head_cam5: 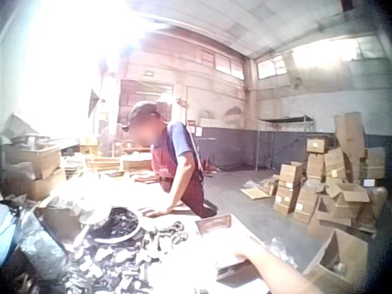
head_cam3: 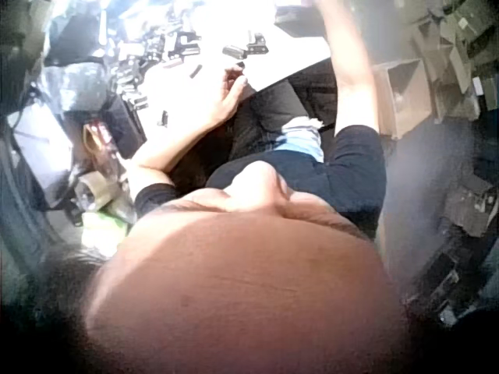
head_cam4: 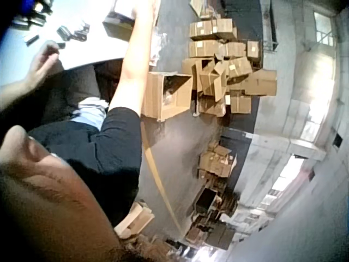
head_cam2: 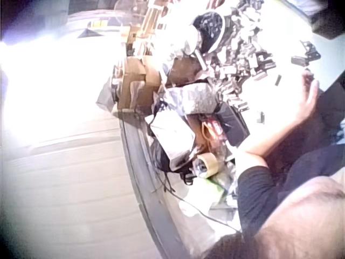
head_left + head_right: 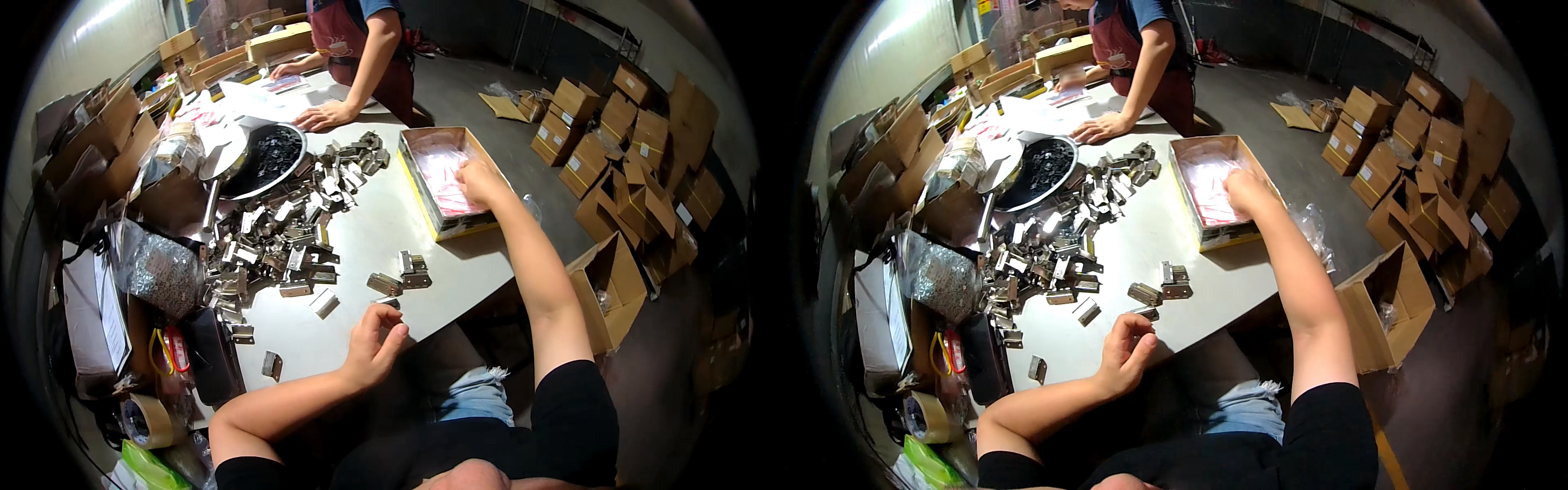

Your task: The person picks up small rectangular metal parts from a pile on a table and places them into small plastic bags. The person then places the filled bags into a cardboard box.

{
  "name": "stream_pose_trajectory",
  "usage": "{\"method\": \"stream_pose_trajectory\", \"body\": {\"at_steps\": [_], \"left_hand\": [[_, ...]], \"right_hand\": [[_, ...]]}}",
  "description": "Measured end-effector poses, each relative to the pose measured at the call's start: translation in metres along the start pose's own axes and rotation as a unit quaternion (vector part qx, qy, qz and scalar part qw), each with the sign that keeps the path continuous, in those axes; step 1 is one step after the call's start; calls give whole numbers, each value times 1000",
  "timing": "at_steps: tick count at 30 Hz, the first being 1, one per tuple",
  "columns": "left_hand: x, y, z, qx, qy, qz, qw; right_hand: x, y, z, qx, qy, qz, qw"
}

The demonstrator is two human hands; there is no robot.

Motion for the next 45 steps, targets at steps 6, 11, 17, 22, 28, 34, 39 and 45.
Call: {"method": "stream_pose_trajectory", "body": {"at_steps": [6,11,17,22,28,34,39,45], "left_hand": [[0,6,-13,-13,-21,28,999],[1,11,-2,-52,-39,76,995],[-4,27,22,-454,-242,122,849],[-10,32,27,-364,-272,157,877],[-5,33,19,-285,-199,157,924],[-14,18,32,-253,-237,86,934],[-7,21,14,-231,-228,59,944],[-8,19,7,-48,-100,121,986]], "right_hand": [[-20,-35,2,55,127,71,988],[-64,-83,9,159,20,-105,981],[-162,-146,136,354,-237,-72,902],[-213,-132,178,391,-266,-67,879],[-222,-124,165,348,-188,-112,911],[-224,-132,143,353,-106,-109,923],[-225,-139,153,379,-91,-73,918],[-225,-158,179,365,-164,-70,914]]}}
Point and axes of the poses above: each hand's wrist, its own x-axis towards the middle knuckle, its own y-axis out of the palm, z = x × y, the point moved 8 cm from there along x, towards the middle knuckle, and after that the axes turned 12 degrees about -x, right-handed, at the moved point
